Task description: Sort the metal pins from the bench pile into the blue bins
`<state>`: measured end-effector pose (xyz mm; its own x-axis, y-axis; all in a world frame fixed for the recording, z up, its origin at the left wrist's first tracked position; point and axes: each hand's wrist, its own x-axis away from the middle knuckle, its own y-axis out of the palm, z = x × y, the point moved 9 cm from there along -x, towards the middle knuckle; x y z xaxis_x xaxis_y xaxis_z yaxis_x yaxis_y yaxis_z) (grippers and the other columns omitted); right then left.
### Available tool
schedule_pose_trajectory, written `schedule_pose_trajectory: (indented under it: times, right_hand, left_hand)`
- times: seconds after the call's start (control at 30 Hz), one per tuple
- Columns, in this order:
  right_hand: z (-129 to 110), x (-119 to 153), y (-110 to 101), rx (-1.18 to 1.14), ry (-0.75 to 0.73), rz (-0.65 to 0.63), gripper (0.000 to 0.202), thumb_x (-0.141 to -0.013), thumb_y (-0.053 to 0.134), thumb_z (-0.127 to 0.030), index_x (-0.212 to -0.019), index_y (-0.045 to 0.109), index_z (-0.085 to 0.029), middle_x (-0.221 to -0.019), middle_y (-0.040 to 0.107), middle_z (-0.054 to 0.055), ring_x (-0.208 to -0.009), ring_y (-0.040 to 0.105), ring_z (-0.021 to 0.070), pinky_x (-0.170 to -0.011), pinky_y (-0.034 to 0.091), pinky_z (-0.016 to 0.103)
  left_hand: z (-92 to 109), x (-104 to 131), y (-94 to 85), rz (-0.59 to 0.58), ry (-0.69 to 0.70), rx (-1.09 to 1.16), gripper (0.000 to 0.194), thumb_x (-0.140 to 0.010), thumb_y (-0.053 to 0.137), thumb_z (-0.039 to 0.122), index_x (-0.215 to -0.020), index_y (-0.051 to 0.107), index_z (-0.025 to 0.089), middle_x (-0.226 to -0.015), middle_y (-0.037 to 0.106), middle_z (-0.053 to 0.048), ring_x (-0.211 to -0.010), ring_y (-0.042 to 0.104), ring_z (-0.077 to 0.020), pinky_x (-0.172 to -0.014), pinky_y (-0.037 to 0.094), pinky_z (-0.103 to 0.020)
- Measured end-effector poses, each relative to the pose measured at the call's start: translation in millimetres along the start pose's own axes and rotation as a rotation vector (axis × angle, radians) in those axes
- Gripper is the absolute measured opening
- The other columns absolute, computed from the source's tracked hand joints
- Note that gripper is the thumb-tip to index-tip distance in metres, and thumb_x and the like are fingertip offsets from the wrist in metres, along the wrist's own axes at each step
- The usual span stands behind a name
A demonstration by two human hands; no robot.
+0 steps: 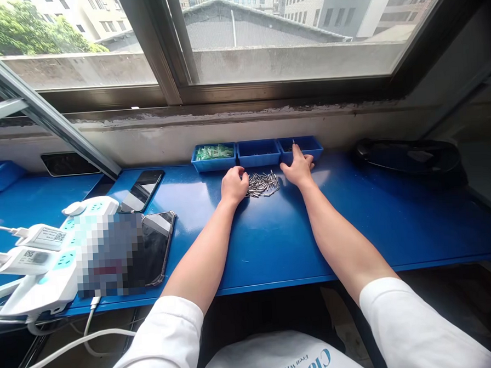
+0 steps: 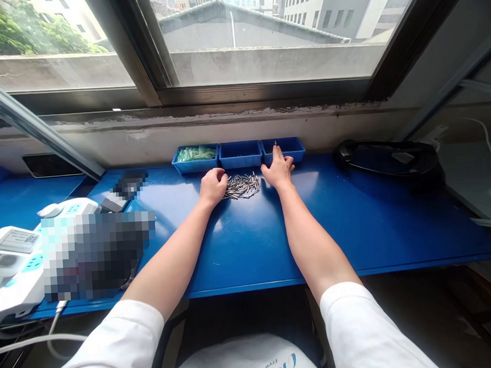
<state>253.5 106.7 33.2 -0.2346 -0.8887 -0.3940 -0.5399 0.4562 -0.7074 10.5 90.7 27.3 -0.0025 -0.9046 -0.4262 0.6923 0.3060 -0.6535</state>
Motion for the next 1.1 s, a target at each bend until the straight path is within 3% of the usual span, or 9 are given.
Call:
schedule_pose_trajectory:
  times: [0.1, 0.2, 0.3, 0.43, 0.63, 0.8, 1.1]
  right_hand:
    - [2.0, 0.6, 5.4, 0.031, -0.005, -0.038, 0.078, -0.067, 0.062, -0.035, -0.140, 0.034, -0.027, -0.153, 0.022, 0.010, -0.114, 0.036, 0.0362, -0.090, 0.035, 0.061]
    - [-5.5, 4.5, -1.1, 0.032, -0.034, 0.041, 0.066, -0.070, 0.059, -0.031, -0.133, 0.043, -0.022, -0.148, 0.028, 0.014, -0.118, 0.035, 0.0359, -0.092, 0.036, 0.058]
    - [-23.3, 10.6, -7.2, -0.008, -0.142, 0.108, 0.035, -0.076, 0.051, -0.026, -0.109, 0.060, -0.017, -0.121, 0.053, 0.015, -0.112, 0.044, 0.0305, -0.095, 0.039, 0.049]
    - [-39.5, 18.8, 11.1, -0.020, -0.220, -0.056, 0.014, -0.075, 0.053, -0.027, -0.082, 0.063, -0.019, -0.081, 0.061, 0.007, -0.085, 0.054, 0.0240, -0.084, 0.045, 0.041]
    - [-48.8, 32.1, 32.4, 0.033, -0.221, -0.192, 0.025, -0.075, 0.059, -0.037, -0.090, 0.066, -0.018, -0.090, 0.062, 0.008, -0.090, 0.056, 0.0244, -0.083, 0.046, 0.038]
    - [-58.6, 37.9, 36.3, 0.038, -0.285, -0.241, 0.022, -0.078, 0.056, -0.031, -0.092, 0.068, -0.018, -0.094, 0.063, 0.008, -0.090, 0.058, 0.0222, -0.082, 0.047, 0.035]
    - [-66.1, 39.3, 40.2, -0.098, -0.383, -0.242, 0.017, -0.080, 0.056, -0.022, -0.083, 0.073, -0.021, -0.086, 0.068, 0.005, -0.081, 0.061, 0.0188, -0.078, 0.049, 0.032]
  left_hand:
    - [1.1, 0.1, 2.7, -0.026, 0.007, -0.019, 0.022, -0.083, 0.048, 0.025, -0.098, 0.063, 0.017, -0.100, 0.068, -0.009, -0.092, 0.062, -0.0220, -0.085, 0.048, -0.035]
    - [4.5, 0.0, 5.1, -0.052, 0.029, -0.049, 0.023, -0.083, 0.047, 0.024, -0.097, 0.065, 0.017, -0.101, 0.068, -0.009, -0.095, 0.062, -0.0223, -0.086, 0.048, -0.035]
    - [7.6, -0.6, 6.8, -0.070, 0.047, -0.074, 0.024, -0.083, 0.047, 0.024, -0.096, 0.066, 0.017, -0.101, 0.069, -0.009, -0.097, 0.062, -0.0230, -0.088, 0.047, -0.035]
    - [10.5, -1.0, 6.4, -0.080, 0.056, -0.057, 0.027, -0.085, 0.045, 0.028, -0.097, 0.067, 0.019, -0.101, 0.069, -0.007, -0.097, 0.062, -0.0213, -0.088, 0.047, -0.033]
    - [23.2, 4.4, 4.4, -0.101, 0.116, -0.120, 0.031, -0.082, 0.052, 0.040, -0.101, 0.068, 0.019, -0.102, 0.068, -0.007, -0.098, 0.060, -0.0232, -0.088, 0.046, -0.034]
    - [32.4, 9.1, 8.7, -0.158, 0.188, -0.163, 0.027, -0.079, 0.057, 0.036, -0.097, 0.069, 0.021, -0.102, 0.067, -0.006, -0.099, 0.059, -0.0242, -0.091, 0.044, -0.037]
    - [30.2, 7.8, 10.1, -0.150, 0.205, -0.101, 0.021, -0.081, 0.056, 0.033, -0.090, 0.071, 0.022, -0.099, 0.067, -0.005, -0.098, 0.059, -0.0232, -0.090, 0.045, -0.036]
